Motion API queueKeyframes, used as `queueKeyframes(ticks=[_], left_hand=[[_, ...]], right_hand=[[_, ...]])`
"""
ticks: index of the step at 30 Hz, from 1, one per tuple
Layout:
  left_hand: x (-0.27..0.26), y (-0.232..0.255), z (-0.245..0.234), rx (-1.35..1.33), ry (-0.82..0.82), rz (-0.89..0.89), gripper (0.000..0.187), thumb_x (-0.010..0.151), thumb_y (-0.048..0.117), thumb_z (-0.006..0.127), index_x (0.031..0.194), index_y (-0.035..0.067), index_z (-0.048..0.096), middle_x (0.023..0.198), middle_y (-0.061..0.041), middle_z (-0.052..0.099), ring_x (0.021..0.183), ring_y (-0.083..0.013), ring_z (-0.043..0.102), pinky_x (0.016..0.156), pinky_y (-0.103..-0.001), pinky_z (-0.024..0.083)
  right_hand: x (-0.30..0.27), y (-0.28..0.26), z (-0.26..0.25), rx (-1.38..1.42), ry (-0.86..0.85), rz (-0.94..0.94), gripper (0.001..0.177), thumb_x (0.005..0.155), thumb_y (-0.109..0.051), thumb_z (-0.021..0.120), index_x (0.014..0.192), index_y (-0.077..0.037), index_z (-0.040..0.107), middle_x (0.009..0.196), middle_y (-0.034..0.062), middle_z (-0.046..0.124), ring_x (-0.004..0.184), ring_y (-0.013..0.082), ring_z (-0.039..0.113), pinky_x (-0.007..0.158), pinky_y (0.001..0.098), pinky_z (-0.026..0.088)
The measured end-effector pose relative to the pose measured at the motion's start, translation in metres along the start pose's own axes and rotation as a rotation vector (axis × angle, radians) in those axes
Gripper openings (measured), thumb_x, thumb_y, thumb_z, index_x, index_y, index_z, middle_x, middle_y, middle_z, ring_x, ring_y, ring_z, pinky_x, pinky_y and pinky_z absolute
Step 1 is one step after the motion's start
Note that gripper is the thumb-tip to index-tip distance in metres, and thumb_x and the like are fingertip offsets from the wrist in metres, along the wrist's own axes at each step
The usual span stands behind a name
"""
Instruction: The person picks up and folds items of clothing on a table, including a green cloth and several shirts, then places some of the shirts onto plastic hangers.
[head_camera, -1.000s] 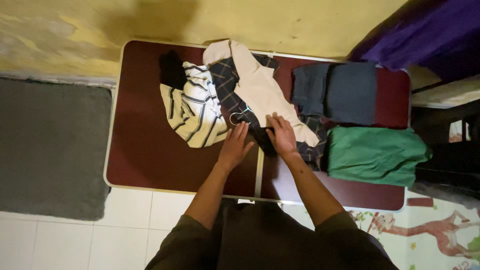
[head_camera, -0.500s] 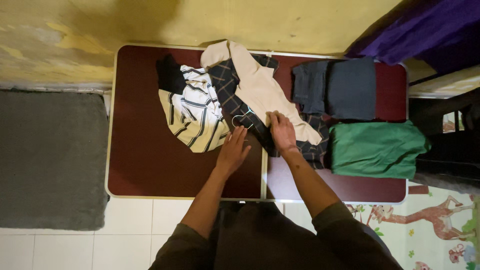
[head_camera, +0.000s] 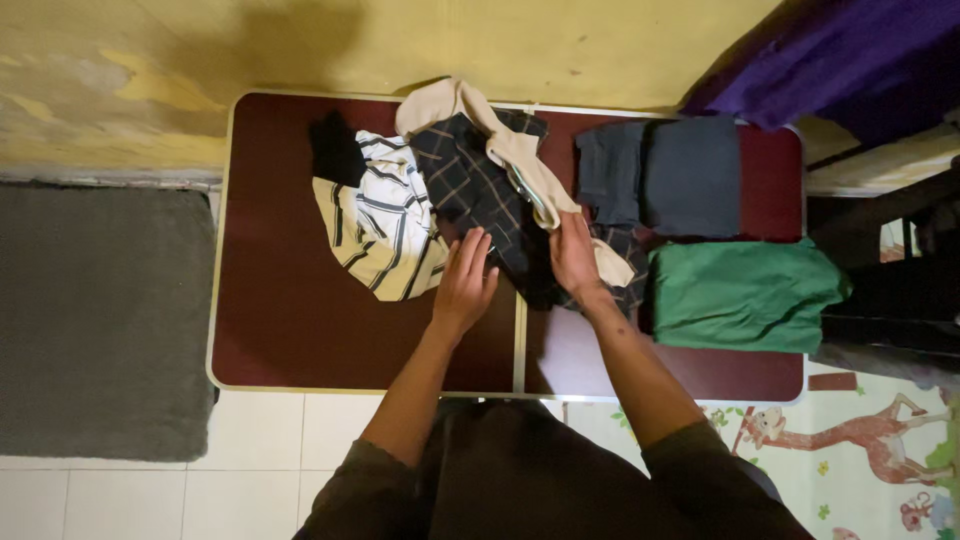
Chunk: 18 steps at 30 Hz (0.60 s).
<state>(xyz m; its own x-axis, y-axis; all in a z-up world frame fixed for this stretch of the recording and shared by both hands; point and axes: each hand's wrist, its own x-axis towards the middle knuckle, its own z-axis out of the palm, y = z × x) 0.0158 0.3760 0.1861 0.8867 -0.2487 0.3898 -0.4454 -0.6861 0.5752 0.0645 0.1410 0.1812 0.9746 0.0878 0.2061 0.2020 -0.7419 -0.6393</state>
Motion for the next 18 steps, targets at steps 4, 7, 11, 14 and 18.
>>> queueKeyframes(ticks=[4,7,11,14,18], left_hand=[[0.002,0.003,0.006,-0.019,-0.001,-0.022,0.054,0.098,0.018,0.066,0.146,-0.002,0.049,0.155,-0.017,0.046,0.143,-0.0356,0.045,0.122,-0.049,0.037],[0.01,-0.001,0.011,-0.015,-0.051,-0.049,0.055,0.101,0.022,0.064,0.149,-0.001,0.046,0.156,-0.017,0.042,0.143,-0.0363,0.044,0.123,-0.05,0.035],[0.034,-0.008,0.01,0.03,-0.085,-0.143,0.06,0.105,0.028,0.06,0.154,0.0,0.039,0.163,-0.017,0.033,0.149,-0.0389,0.037,0.125,-0.052,0.028],[0.059,-0.009,0.003,0.01,-0.012,-0.162,0.064,0.105,0.032,0.058,0.157,0.002,0.034,0.165,-0.019,0.028,0.151,-0.039,0.034,0.126,-0.053,0.024],[0.09,-0.003,-0.016,0.077,0.032,-0.04,0.069,0.102,0.038,0.06,0.157,0.005,0.035,0.163,-0.021,0.029,0.15,-0.0397,0.032,0.124,-0.054,0.022]], right_hand=[[0.005,-0.009,-0.027,0.109,0.078,-0.054,0.027,0.1,0.0,0.052,0.127,0.003,0.055,0.114,0.0266,0.058,0.107,0.0465,0.057,0.094,0.0471,0.048],[0.011,-0.019,-0.051,0.143,0.112,0.01,0.019,0.101,-0.003,0.052,0.117,0.001,0.061,0.108,0.0247,0.064,0.101,0.0444,0.063,0.09,0.0451,0.051],[0.013,-0.031,-0.092,0.209,0.05,0.004,0.018,0.098,-0.005,0.056,0.112,0.003,0.064,0.101,0.0236,0.069,0.093,0.0376,0.069,0.083,0.0402,0.053],[0.009,-0.033,-0.111,0.253,-0.007,-0.005,0.018,0.097,-0.006,0.057,0.111,0.002,0.065,0.1,0.022,0.071,0.09,0.0302,0.072,0.08,0.0364,0.054],[0.001,-0.033,-0.11,0.295,-0.077,-0.015,0.018,0.098,-0.007,0.058,0.111,0.001,0.067,0.1,0.02,0.074,0.09,0.0259,0.074,0.081,0.0353,0.055]])
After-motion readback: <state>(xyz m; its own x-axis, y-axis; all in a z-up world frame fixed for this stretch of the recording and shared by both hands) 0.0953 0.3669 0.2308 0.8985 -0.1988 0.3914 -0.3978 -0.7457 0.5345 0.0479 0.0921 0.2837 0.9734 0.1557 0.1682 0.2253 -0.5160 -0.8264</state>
